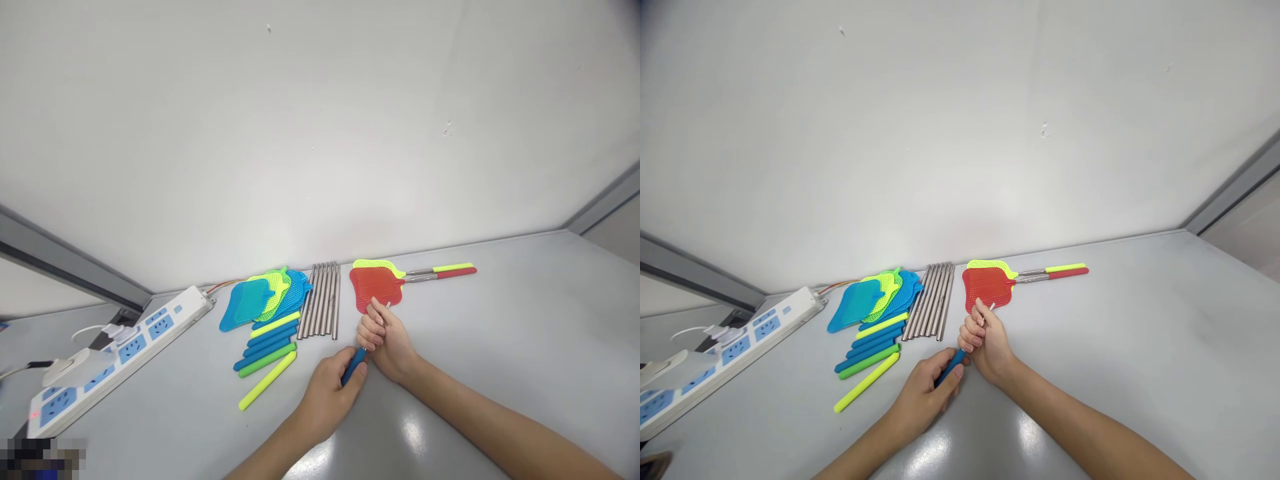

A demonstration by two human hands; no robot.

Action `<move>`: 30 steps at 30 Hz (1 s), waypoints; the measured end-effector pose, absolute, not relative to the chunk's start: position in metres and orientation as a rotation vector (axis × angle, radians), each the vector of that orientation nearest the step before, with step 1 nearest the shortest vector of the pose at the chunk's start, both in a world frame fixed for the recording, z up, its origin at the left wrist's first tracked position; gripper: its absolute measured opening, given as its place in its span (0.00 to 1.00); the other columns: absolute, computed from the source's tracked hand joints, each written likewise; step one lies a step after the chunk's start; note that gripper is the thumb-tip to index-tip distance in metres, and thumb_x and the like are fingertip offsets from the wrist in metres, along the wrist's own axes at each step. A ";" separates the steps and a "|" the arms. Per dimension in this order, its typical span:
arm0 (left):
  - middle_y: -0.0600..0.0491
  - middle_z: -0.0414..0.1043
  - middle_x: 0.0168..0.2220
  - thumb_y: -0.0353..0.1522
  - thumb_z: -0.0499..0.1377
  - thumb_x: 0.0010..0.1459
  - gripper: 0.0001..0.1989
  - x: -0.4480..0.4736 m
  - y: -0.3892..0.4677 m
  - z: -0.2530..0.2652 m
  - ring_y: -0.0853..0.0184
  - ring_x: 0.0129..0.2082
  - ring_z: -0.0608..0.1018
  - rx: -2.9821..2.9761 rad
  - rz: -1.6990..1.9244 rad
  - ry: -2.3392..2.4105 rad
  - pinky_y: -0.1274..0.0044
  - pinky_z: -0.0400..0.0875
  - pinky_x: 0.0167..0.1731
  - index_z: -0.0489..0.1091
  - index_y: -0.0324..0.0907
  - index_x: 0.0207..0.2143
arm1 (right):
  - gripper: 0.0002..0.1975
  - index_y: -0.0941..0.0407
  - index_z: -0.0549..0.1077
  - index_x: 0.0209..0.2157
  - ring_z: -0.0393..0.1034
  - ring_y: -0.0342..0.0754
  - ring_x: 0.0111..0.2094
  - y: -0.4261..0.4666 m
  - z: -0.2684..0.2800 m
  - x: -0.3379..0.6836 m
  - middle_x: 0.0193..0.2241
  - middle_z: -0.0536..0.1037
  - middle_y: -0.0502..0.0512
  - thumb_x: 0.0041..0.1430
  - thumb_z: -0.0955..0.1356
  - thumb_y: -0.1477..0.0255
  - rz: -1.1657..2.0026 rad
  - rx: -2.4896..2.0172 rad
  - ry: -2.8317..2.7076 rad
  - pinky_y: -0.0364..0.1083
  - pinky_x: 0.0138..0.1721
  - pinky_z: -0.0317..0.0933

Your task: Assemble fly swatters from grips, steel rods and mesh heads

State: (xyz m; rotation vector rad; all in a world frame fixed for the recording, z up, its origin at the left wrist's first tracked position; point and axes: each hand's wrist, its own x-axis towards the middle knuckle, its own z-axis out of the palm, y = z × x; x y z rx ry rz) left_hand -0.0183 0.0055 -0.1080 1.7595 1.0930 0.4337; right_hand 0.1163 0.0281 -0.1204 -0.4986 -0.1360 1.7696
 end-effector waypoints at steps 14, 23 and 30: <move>0.58 0.60 0.20 0.39 0.44 0.57 0.14 -0.018 0.004 -0.109 0.73 0.19 0.62 1.734 0.462 1.037 0.81 0.55 0.21 0.61 0.40 0.27 | 0.16 0.57 0.57 0.16 0.49 0.38 0.16 0.032 -0.115 0.120 0.14 0.54 0.45 0.51 0.65 0.68 1.726 -0.507 -0.151 0.38 0.16 0.50; 0.60 0.55 0.19 0.41 0.38 0.59 0.16 -0.017 -0.003 -0.107 0.72 0.20 0.59 1.842 0.456 1.019 0.80 0.51 0.21 0.59 0.42 0.31 | 0.20 0.57 0.51 0.14 0.38 0.36 0.13 0.035 -0.093 0.133 0.13 0.46 0.42 0.53 0.63 0.67 1.772 -0.462 -0.220 0.38 0.12 0.40; 0.60 0.51 0.18 0.41 0.36 0.60 0.15 -0.015 -0.006 -0.114 0.72 0.19 0.58 1.920 0.411 1.111 0.79 0.48 0.20 0.51 0.43 0.26 | 0.19 0.57 0.54 0.16 0.35 0.35 0.12 0.033 -0.092 0.130 0.13 0.47 0.41 0.52 0.64 0.63 1.724 -0.537 -0.274 0.37 0.12 0.35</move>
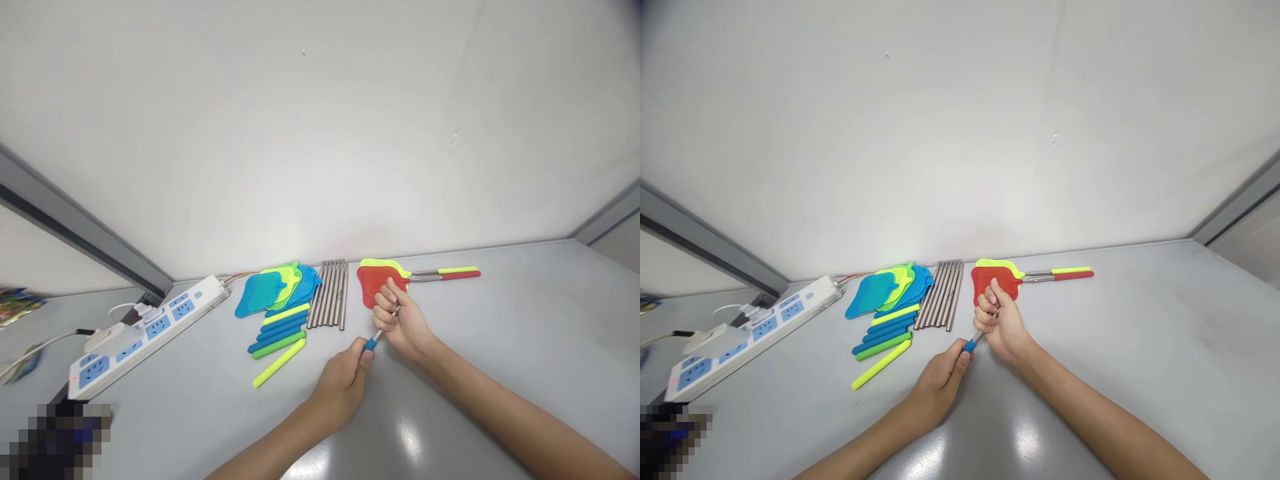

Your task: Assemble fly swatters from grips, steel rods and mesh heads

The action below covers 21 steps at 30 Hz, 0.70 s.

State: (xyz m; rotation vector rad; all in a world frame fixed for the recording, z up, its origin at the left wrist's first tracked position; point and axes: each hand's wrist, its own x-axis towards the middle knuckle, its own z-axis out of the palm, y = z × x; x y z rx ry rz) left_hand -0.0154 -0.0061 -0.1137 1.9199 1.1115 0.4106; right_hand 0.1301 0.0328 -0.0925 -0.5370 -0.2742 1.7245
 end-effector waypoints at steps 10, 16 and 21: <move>0.60 0.54 0.20 0.40 0.35 0.60 0.14 -0.017 -0.010 -0.116 0.70 0.20 0.61 2.036 0.372 1.133 0.79 0.50 0.21 0.50 0.44 0.27 | 0.21 0.57 0.49 0.15 0.34 0.34 0.12 0.025 -0.096 0.125 0.13 0.44 0.41 0.52 0.64 0.66 1.666 -0.587 -0.200 0.37 0.11 0.34; 0.59 0.55 0.20 0.39 0.35 0.60 0.14 -0.017 -0.010 -0.115 0.70 0.21 0.62 2.056 0.372 1.114 0.79 0.52 0.22 0.50 0.44 0.27 | 0.22 0.57 0.49 0.14 0.33 0.35 0.12 0.024 -0.098 0.123 0.13 0.44 0.41 0.52 0.64 0.65 1.639 -0.600 -0.160 0.37 0.11 0.33; 0.59 0.56 0.20 0.39 0.35 0.60 0.14 -0.017 -0.009 -0.114 0.70 0.21 0.63 2.062 0.348 1.105 0.79 0.52 0.22 0.51 0.44 0.27 | 0.21 0.57 0.49 0.15 0.32 0.34 0.12 0.021 -0.099 0.123 0.13 0.44 0.41 0.52 0.64 0.65 1.620 -0.622 -0.147 0.37 0.11 0.32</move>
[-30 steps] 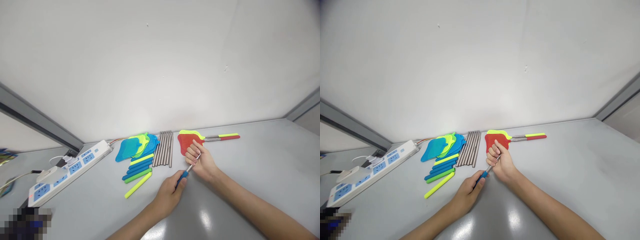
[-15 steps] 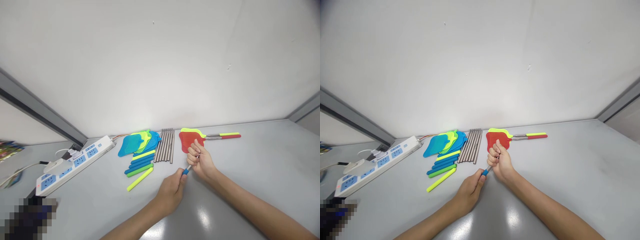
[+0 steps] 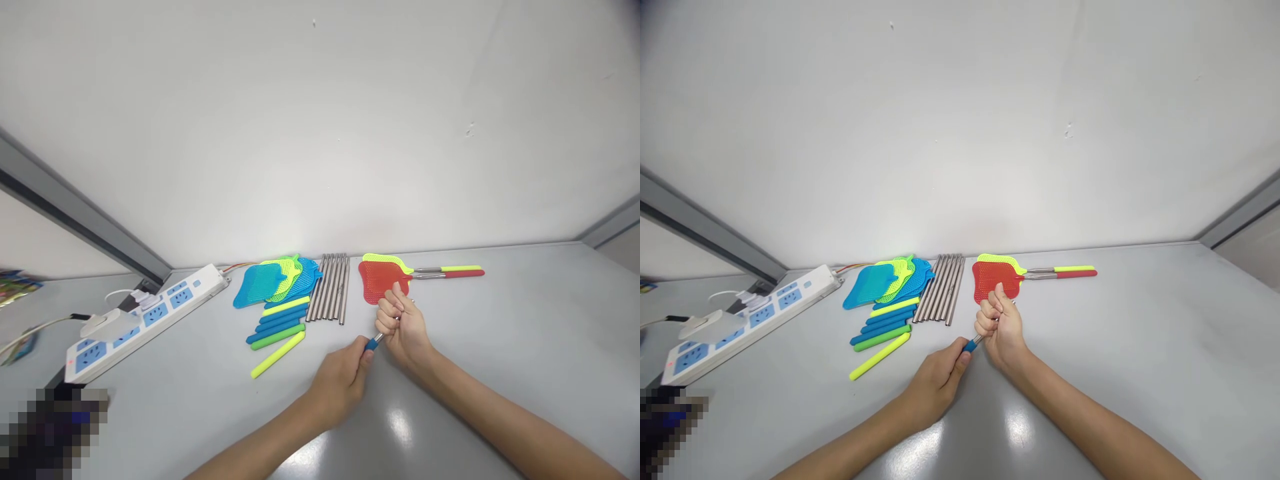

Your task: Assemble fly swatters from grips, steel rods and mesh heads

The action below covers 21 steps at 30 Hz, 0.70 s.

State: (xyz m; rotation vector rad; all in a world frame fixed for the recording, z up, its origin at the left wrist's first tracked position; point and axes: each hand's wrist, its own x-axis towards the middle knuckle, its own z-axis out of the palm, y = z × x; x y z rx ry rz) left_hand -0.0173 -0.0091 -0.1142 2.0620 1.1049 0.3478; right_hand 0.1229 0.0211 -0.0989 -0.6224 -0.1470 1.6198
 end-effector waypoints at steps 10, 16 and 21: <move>0.58 0.59 0.22 0.38 0.35 0.60 0.14 -0.015 -0.012 -0.111 0.69 0.21 0.63 2.087 0.343 1.126 0.79 0.53 0.22 0.53 0.44 0.28 | 0.22 0.57 0.50 0.14 0.33 0.34 0.12 0.019 -0.102 0.122 0.12 0.44 0.40 0.52 0.64 0.63 1.597 -0.623 -0.104 0.37 0.11 0.32; 0.59 0.57 0.20 0.38 0.36 0.60 0.13 -0.015 -0.011 -0.113 0.71 0.20 0.62 2.068 0.379 1.127 0.79 0.51 0.21 0.52 0.44 0.27 | 0.22 0.57 0.50 0.14 0.34 0.34 0.12 0.019 -0.100 0.122 0.12 0.45 0.40 0.51 0.65 0.63 1.591 -0.637 -0.099 0.37 0.10 0.34; 0.60 0.52 0.18 0.40 0.36 0.60 0.15 -0.016 -0.010 -0.110 0.72 0.18 0.59 1.995 0.423 1.103 0.80 0.50 0.20 0.51 0.43 0.24 | 0.20 0.57 0.52 0.14 0.36 0.34 0.12 0.020 -0.095 0.123 0.12 0.47 0.41 0.50 0.66 0.66 1.599 -0.649 -0.145 0.36 0.10 0.37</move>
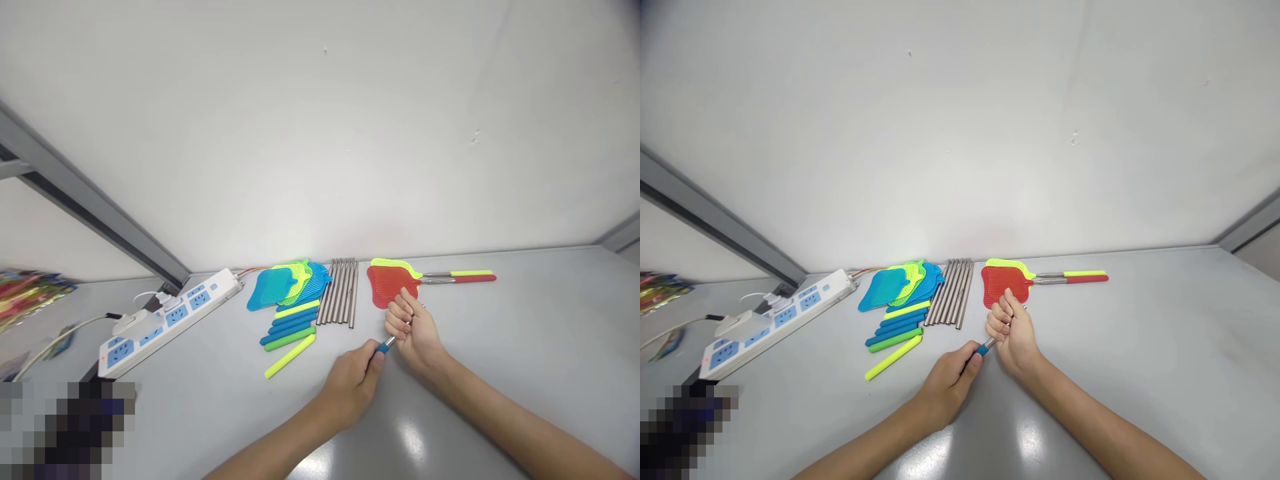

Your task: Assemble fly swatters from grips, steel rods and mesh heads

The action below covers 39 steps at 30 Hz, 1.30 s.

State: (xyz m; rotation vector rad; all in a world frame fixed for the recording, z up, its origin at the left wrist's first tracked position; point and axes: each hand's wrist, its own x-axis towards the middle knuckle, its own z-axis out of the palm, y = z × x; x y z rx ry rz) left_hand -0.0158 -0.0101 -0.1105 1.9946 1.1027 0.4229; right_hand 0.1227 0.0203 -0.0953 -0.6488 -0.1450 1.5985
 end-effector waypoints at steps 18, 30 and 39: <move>0.57 0.60 0.21 0.40 0.41 0.58 0.18 -0.027 0.013 -0.083 0.72 0.22 0.63 1.936 0.593 1.123 0.80 0.56 0.22 0.63 0.40 0.26 | 0.13 0.57 0.69 0.25 0.61 0.43 0.27 0.011 -0.105 0.103 0.25 0.67 0.51 0.50 0.65 0.61 1.560 -0.769 -0.572 0.42 0.28 0.56; 0.44 0.61 0.44 0.37 0.44 0.58 0.17 -0.110 0.088 -0.074 0.59 0.45 0.64 2.508 0.423 1.846 0.70 0.60 0.42 0.62 0.39 0.45 | 0.17 0.56 0.67 0.34 0.42 0.34 0.09 0.015 -0.118 0.109 0.12 0.57 0.42 0.51 0.63 0.58 1.664 -0.843 -0.483 0.36 0.09 0.41; 0.46 0.65 0.45 0.33 0.42 0.59 0.17 -0.120 0.103 -0.096 0.58 0.41 0.68 2.587 0.305 1.961 0.69 0.61 0.38 0.63 0.44 0.46 | 0.17 0.57 0.67 0.35 0.42 0.34 0.09 0.017 -0.122 0.111 0.12 0.57 0.42 0.52 0.61 0.58 1.740 -0.846 -0.443 0.36 0.09 0.43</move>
